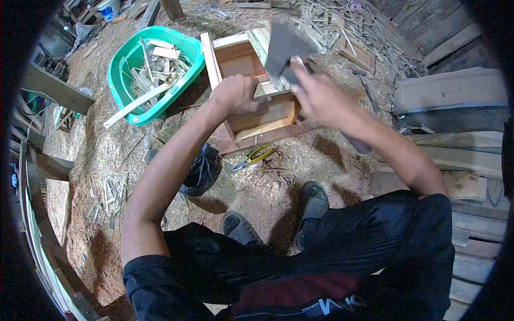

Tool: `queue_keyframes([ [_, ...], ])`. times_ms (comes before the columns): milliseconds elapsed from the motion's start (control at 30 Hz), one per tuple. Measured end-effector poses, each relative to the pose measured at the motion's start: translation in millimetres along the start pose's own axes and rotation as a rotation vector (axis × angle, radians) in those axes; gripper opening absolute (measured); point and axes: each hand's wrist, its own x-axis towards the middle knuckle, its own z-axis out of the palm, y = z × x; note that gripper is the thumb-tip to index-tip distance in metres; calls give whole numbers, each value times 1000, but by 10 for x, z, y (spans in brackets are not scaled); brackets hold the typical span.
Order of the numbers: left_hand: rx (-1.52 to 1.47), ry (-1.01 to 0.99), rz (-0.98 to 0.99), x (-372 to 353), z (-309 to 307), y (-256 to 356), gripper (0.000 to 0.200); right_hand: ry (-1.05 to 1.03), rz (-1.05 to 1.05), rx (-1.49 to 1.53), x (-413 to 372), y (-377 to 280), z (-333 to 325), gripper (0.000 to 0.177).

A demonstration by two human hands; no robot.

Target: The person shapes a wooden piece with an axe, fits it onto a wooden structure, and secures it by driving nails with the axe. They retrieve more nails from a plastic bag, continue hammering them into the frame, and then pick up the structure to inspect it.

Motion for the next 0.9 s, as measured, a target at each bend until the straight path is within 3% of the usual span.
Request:
queue_keyframes([
  [67, -2, 14, 10, -9, -2, -21, 52, -114, 9, -171, -104, 157, 227, 45],
  [167, 15, 39, 16, -21, 26, -25, 52, -225, 104, -67, -1, 81, 67, 43],
  [300, 18, 34, 20, -2, 28, -19, 52, 27, 39, 43, 49, 42, -48, 42],
  [333, 8, 28, 16, -10, 7, -9, 52, 2, 135, 112, 44, -57, -126, 42],
  [433, 23, 21, 27, -45, -60, 49, 52, -156, 94, -1, -28, 42, -2, 42],
  [467, 19, 33, 44, -60, -72, 64, 52, -86, 26, -6, -29, 168, 108, 43],
  [600, 52, 27, 47, -24, -7, -21, 52, -106, 134, 24, 23, -59, -232, 45],
  [700, 29, 35, 34, -24, 35, -10, 50, 224, 1, 94, 25, -22, -191, 45],
  [833, 50, -1, 41, 17, 26, -32, 54, -86, 104, -116, -109, 205, 26, 45],
  [900, 38, 54, 50, 15, 33, -52, 55, -85, 124, -47, -37, 268, -34, 45],
])
